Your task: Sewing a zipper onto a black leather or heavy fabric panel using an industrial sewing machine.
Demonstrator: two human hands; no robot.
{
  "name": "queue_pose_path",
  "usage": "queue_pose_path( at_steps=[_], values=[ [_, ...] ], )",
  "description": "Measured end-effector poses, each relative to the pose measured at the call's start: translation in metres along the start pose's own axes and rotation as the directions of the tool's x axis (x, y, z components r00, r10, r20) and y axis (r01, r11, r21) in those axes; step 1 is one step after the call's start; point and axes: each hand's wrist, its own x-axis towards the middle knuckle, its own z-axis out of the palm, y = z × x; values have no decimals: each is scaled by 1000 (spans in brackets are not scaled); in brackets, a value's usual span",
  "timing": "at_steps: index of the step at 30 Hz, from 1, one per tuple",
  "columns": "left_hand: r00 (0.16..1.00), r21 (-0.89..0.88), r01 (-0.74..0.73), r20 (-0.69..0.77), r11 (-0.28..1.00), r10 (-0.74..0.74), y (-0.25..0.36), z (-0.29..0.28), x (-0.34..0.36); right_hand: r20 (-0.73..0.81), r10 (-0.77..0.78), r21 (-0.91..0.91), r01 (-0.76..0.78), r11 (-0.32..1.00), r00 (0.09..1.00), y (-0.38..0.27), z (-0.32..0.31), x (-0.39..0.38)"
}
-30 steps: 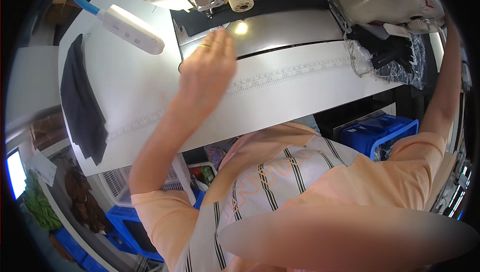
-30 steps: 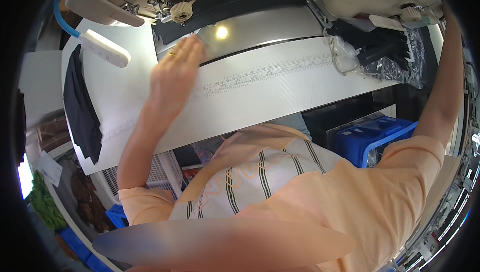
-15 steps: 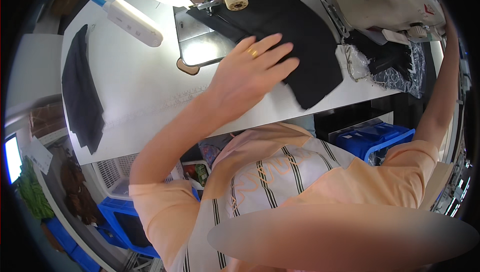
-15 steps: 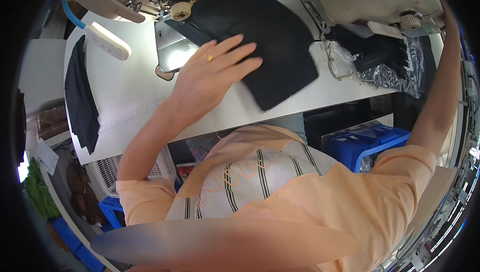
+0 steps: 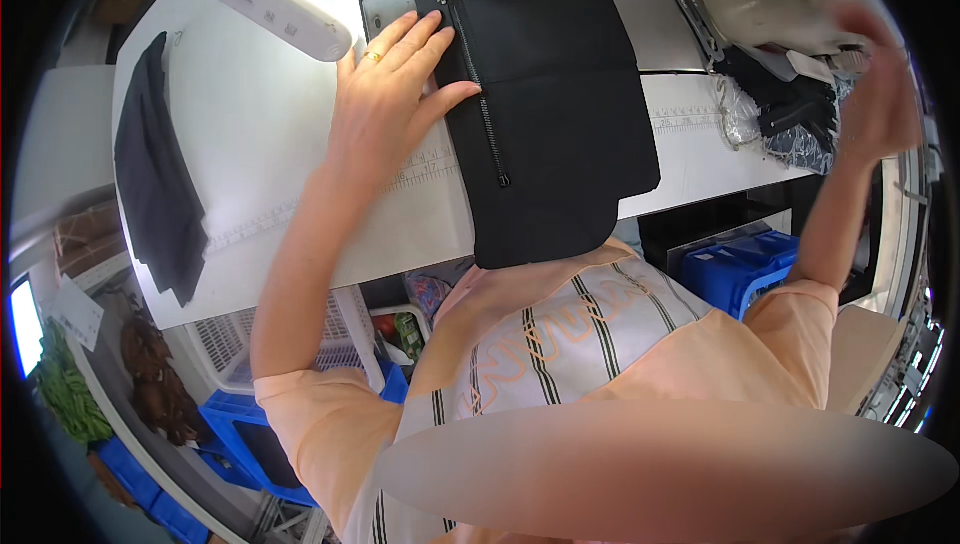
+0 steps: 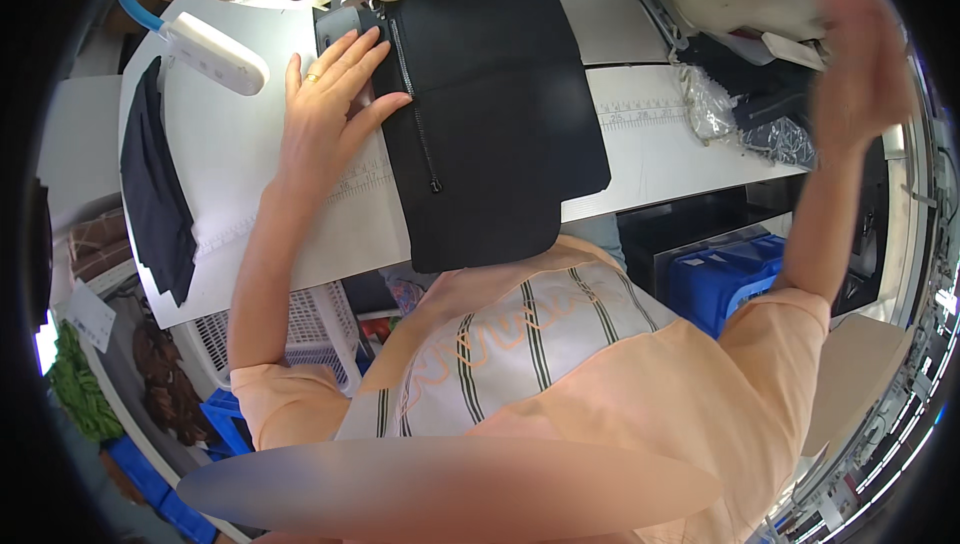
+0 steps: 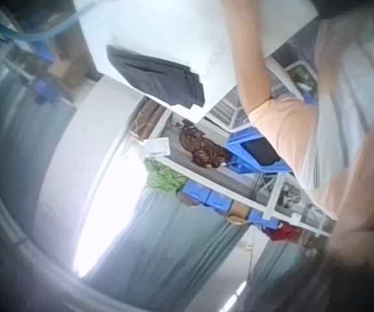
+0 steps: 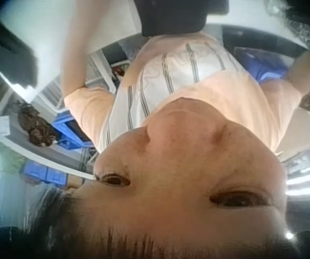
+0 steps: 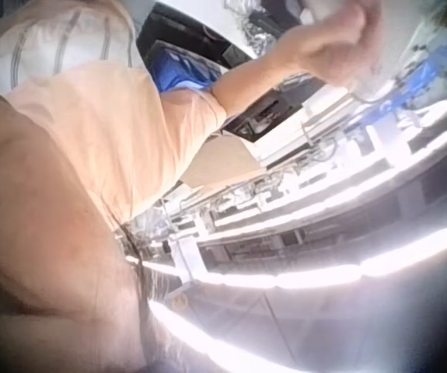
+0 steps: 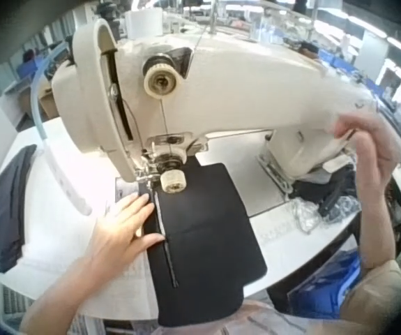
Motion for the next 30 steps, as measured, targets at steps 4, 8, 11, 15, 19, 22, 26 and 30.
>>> queue_pose_path(
  at_steps=[4, 8, 11, 15, 19, 22, 26, 30],
  values=[
    [1000, 116, 23, -12, 993, -22, 0, 4, -3, 557, -52, -119, 141, 983, 829, -65, 152, -31],
    [1000, 170, -3, -6, 985, 5, 1, 3, 2, 563, -9, -237, 172, 956, 826, -39, 212, -42],
    [1000, 136, -3, 6, 991, 2, -4, 1, -3, 600, -5, -227, 176, 958, 800, -33, 221, -44],
    [1000, 119, 5, 22, 993, -7, -5, 0, -3, 618, 2, -233, 181, 955, 786, -34, 219, -42],
    [1000, 85, 27, 7, 996, -28, -10, 3, 2, 551, -41, -283, 233, 931, 834, -20, 228, -42],
    [999, 60, 49, 13, 997, -50, -10, 2, 2, 529, -50, -264, 220, 939, 847, -22, 227, -40],
    [998, 50, 62, 9, 997, -62, -10, 3, 0, 467, -192, -39, 237, 971, 863, -28, 216, -32],
    [999, 55, 38, -24, 998, -37, -11, 3, 0, 386, -144, -160, 220, 962, 911, -37, 223, -29]
  ],
)
